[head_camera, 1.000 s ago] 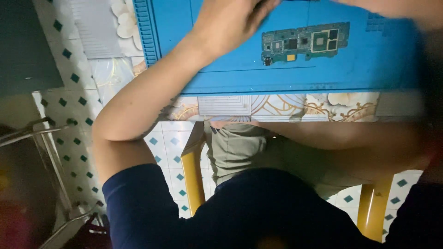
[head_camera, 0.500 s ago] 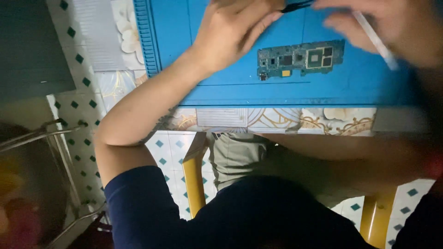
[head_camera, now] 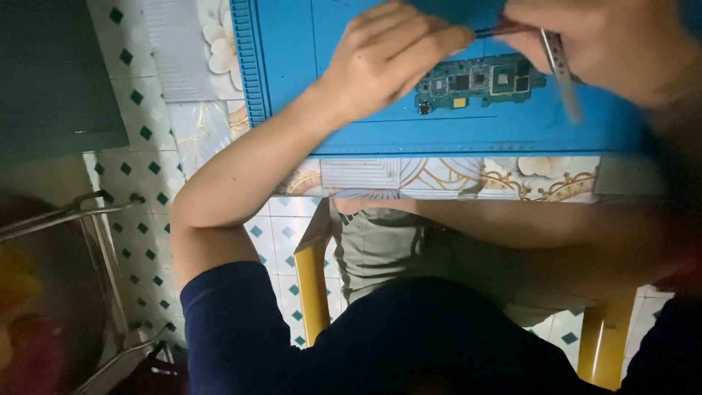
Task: The person is using tweezers to adjust or remove small components on a mobile phone motherboard and using a brush to clean the surface.
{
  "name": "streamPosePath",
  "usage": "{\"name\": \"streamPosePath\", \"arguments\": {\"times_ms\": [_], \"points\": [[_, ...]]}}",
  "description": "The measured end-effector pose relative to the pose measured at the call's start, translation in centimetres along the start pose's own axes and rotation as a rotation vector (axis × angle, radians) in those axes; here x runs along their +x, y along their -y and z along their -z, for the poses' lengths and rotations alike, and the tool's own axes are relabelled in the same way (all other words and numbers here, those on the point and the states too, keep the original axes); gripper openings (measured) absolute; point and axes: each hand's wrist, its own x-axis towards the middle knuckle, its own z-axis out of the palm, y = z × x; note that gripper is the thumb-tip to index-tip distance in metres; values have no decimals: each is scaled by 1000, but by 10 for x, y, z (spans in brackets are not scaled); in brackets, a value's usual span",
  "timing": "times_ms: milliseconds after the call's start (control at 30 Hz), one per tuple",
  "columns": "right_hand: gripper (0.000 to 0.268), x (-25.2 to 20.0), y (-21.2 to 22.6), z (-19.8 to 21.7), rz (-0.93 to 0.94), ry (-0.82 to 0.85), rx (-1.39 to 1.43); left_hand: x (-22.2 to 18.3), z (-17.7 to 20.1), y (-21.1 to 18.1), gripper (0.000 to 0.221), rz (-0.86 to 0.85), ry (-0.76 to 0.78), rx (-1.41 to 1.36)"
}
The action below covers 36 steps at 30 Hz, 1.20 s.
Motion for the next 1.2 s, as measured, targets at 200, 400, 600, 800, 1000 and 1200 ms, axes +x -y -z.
{"name": "streamPosePath", "arguments": {"times_ms": [200,400,600,800,1000,1200], "points": [[30,8,5,13,65,-46,-33,3,10,-1,11,-37,38,78],[12,2,4,-5,53,-184,324,0,3,-8,23,305,-69,-522],[10,27,18,11,77,-262,522,11,-4,-15,21,342,-81,-687],[24,26,20,12,2,-124,389,17,-2,-13,18,258,-26,-656],[29,-16,12,-35,-203,37,632,10,-9,-13,16,300,-39,-656],[25,-140,-60,-106,-395,108,931,11,-4,-10,16,354,-75,-658]]}}
